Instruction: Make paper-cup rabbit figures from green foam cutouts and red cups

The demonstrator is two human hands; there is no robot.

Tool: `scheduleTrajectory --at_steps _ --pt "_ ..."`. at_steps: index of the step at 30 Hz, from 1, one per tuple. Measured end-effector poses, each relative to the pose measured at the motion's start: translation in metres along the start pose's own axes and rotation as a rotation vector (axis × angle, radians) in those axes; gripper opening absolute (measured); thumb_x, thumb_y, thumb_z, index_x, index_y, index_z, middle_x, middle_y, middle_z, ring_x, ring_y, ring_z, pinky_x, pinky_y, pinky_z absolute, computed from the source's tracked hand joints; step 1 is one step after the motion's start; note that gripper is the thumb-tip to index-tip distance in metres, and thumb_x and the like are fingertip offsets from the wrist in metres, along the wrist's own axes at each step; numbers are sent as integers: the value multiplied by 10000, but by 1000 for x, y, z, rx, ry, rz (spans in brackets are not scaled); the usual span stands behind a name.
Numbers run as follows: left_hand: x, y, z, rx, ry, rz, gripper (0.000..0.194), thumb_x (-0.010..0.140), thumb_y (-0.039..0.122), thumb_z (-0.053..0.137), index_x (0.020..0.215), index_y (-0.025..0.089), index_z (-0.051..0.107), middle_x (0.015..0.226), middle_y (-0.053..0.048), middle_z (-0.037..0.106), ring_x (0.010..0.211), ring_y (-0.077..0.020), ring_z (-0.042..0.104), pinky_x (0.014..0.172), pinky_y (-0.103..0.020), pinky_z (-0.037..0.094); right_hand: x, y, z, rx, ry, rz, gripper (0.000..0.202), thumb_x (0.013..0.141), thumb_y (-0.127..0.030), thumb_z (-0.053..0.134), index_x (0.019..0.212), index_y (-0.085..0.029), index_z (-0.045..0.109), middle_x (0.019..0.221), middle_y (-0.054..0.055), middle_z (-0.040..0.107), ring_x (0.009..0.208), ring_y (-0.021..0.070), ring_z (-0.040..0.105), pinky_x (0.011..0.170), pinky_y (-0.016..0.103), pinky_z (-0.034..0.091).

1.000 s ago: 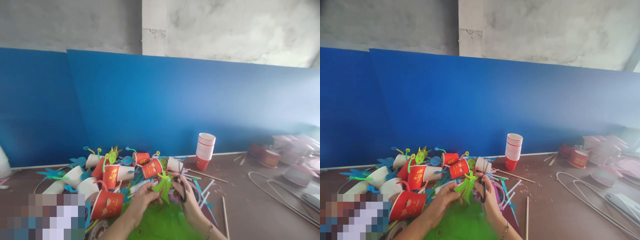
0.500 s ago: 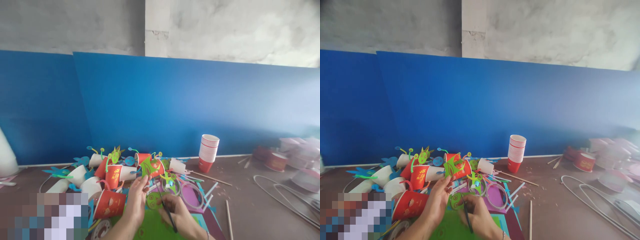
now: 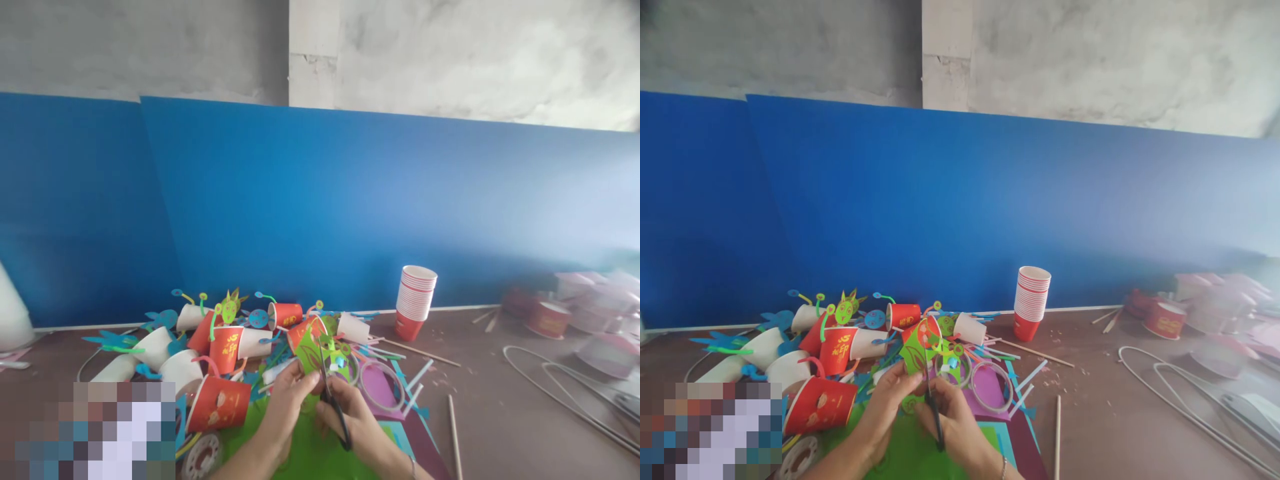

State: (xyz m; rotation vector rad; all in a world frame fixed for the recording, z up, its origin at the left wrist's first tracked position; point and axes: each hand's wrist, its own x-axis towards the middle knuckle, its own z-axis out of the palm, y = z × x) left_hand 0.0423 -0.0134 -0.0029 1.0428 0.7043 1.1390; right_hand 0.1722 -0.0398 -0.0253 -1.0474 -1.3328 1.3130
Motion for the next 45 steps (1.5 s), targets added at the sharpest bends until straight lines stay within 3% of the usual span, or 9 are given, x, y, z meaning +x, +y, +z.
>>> scheduleTrajectory --at_steps 6,15,27,31,37,45 --pt "0 -4 -1 -12 -17 -38 250 710 314 705 915 173 689 906 -64 724 883 -262 635 859 -357 447 -1 4 2 23 4 -27 365 692 -479 733 806 -160 596 575 -38 542 489 98 487 459 204 419" --pt "0 -3 1 -14 -13 -34 260 703 306 710 919 163 694 907 -66 721 887 -257 634 865 -345 443 -1 4 0 19 -22 -73 405 715 -525 708 828 -157 584 629 -24 554 544 104 490 499 207 379" --pt "4 -10 -7 26 -27 2 192 722 319 702 795 143 681 721 -23 654 727 -191 580 736 -291 435 1 4 -1 -33 -6 -60 502 701 -644 656 792 -164 538 514 -74 429 442 66 359 416 188 281" --pt "4 -6 -5 -10 -48 6 238 713 311 706 891 155 691 823 -50 699 825 -233 614 841 -347 444 1 4 0 -16 -1 -39 516 688 -657 658 782 -167 526 499 -83 414 434 59 346 409 180 266" --pt "4 -5 -5 116 79 45 339 728 438 681 929 165 688 908 -71 714 967 -287 609 897 -377 433 -1 5 2 -26 -22 9 499 681 -631 677 790 -171 516 503 -75 453 414 63 384 384 173 288" --pt "7 -7 -10 206 0 51 317 750 431 655 907 156 685 822 -54 692 777 -227 606 774 -328 460 -1 7 1 -53 -52 -9 457 695 -598 673 772 -171 531 530 -62 479 451 78 423 420 183 328"
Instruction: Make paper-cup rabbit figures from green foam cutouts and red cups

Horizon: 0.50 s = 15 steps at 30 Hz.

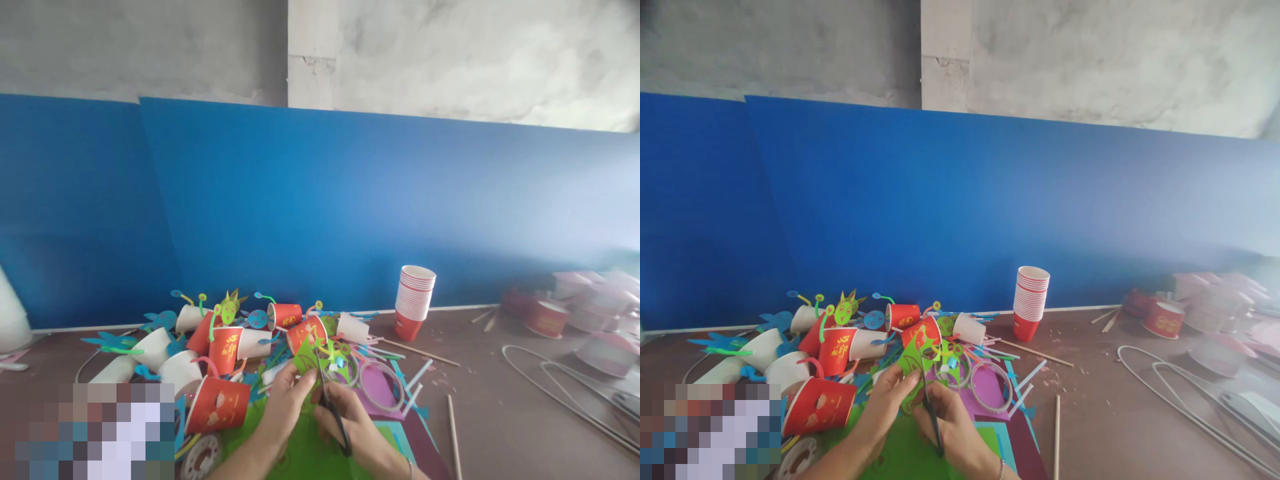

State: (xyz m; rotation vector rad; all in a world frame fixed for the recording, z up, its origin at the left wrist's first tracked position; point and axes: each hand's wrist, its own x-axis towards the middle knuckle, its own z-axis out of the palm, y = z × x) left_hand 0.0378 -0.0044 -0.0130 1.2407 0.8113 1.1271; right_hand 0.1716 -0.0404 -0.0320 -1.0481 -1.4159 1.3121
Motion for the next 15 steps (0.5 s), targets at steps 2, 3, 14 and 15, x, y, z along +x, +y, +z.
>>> scheduleTrajectory --at_steps 2,3,14,15 --pt "0 0 0 3 -5 -9 312 761 431 645 902 156 679 804 -50 683 756 -218 596 750 -320 458 0 0 0 -4 4 4 437 709 -585 665 767 -173 530 516 -65 475 440 77 414 408 181 313" --pt "0 0 -1 10 -5 -8 306 760 432 645 887 156 677 789 -47 678 745 -214 590 740 -316 457 0 0 0 -8 8 4 429 712 -579 663 755 -175 525 506 -67 470 431 75 405 401 180 302" --pt "4 -1 -6 20 -22 31 305 731 430 672 871 160 696 801 -55 699 728 -208 595 769 -319 462 1 -9 -1 -43 25 79 379 689 -520 680 693 -179 512 451 -78 444 376 59 364 365 175 272" --pt "5 -1 -7 20 -32 30 310 731 430 671 881 160 697 821 -60 705 739 -211 600 767 -319 464 1 -9 -2 -41 22 86 371 686 -509 683 712 -176 521 457 -73 461 379 64 382 365 175 278"
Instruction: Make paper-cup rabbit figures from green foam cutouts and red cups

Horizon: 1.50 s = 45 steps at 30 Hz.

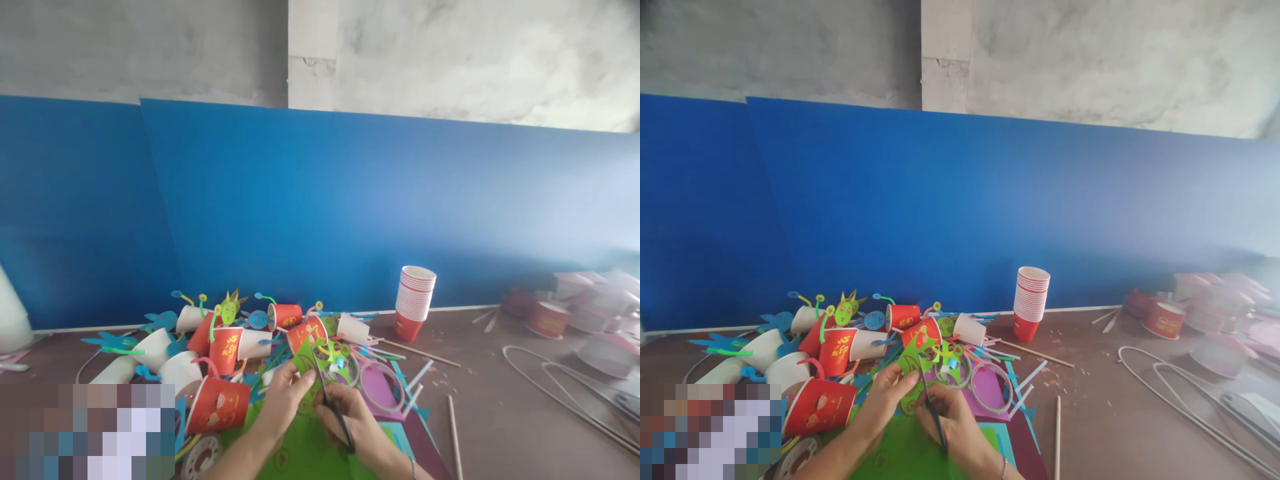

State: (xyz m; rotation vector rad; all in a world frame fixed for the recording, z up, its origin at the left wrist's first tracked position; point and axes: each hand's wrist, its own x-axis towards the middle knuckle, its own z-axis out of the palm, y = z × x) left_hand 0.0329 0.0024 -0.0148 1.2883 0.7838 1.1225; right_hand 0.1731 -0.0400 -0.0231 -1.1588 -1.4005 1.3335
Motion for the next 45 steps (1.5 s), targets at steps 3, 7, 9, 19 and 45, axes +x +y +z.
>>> scheduleTrajectory --at_steps 3,7,9,19,45 --pt "2 -4 -3 30 -16 -4 323 723 433 676 895 161 704 834 -64 713 754 -220 607 762 -324 467 0 2 -1 -2 -9 -7 350 686 -482 677 746 -168 536 479 -57 502 398 75 418 371 176 295" --pt "4 -9 -7 75 -3 -8 359 709 458 681 911 163 715 851 -68 718 794 -237 612 794 -340 457 1 1 -2 -18 -3 0 321 689 -455 679 690 -171 527 448 -75 460 374 59 375 364 173 278" --pt "4 -7 -8 70 -9 -20 377 706 464 680 933 165 716 874 -71 720 816 -248 613 802 -347 452 1 1 -3 -19 -10 9 319 696 -454 678 688 -172 530 434 -86 439 362 53 356 360 172 269" --pt "3 3 -9 78 -93 -40 344 723 399 660 969 165 718 898 -68 723 843 -259 611 804 -349 445 2 4 -6 -7 -32 18 367 673 -485 715 751 -170 544 446 -85 462 374 58 385 360 171 278" --pt "4 7 -15 53 -197 -97 396 682 443 711 960 161 719 878 -67 716 869 -267 617 754 -324 458 4 -1 -12 -69 -54 90 280 676 -399 702 751 -155 590 438 -89 458 356 55 411 339 155 315"
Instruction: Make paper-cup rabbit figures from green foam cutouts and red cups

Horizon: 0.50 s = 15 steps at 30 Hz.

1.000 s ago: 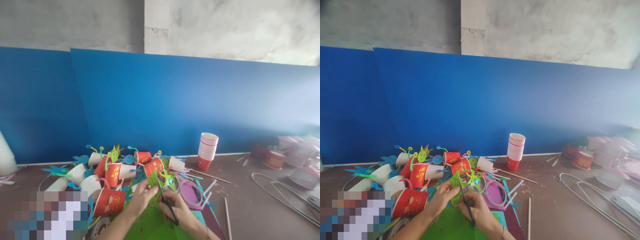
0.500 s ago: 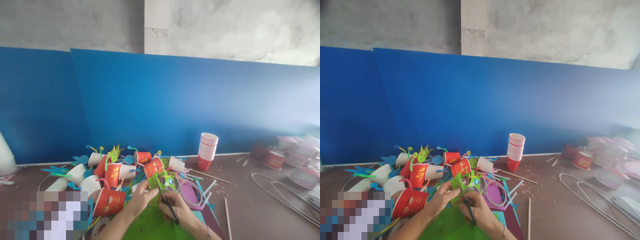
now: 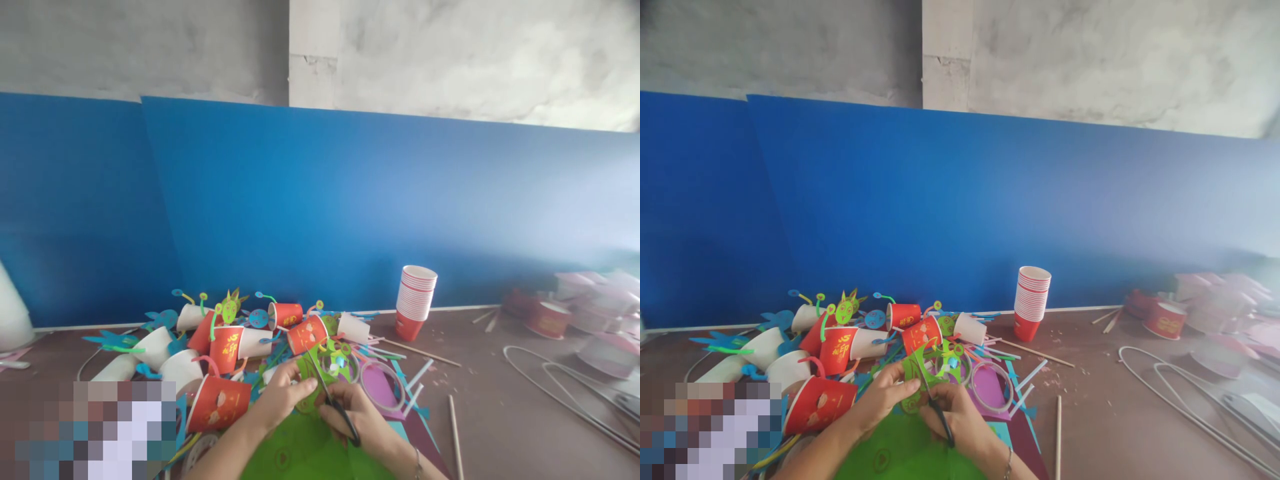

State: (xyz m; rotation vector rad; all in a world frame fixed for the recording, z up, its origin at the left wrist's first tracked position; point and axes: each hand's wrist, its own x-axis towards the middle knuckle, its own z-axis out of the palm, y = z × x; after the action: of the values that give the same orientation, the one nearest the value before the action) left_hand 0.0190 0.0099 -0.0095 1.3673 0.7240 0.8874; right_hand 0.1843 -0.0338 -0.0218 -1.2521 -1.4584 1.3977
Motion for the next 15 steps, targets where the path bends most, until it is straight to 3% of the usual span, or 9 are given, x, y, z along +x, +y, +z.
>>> scheduleTrajectory --at_steps 6,15 --pt "2 -3 -2 10 -27 9 400 678 459 715 939 157 725 823 -65 704 798 -251 614 753 -336 461 -2 -4 -1 -20 -1 45 268 674 -355 697 823 -142 629 451 -71 508 372 74 456 346 162 335" --pt "2 -1 -2 1 -54 11 377 671 435 725 935 167 733 812 -53 705 792 -244 605 794 -345 451 1 0 -5 -43 -24 46 191 697 -316 682 761 -147 619 428 -73 515 353 69 447 336 155 334"
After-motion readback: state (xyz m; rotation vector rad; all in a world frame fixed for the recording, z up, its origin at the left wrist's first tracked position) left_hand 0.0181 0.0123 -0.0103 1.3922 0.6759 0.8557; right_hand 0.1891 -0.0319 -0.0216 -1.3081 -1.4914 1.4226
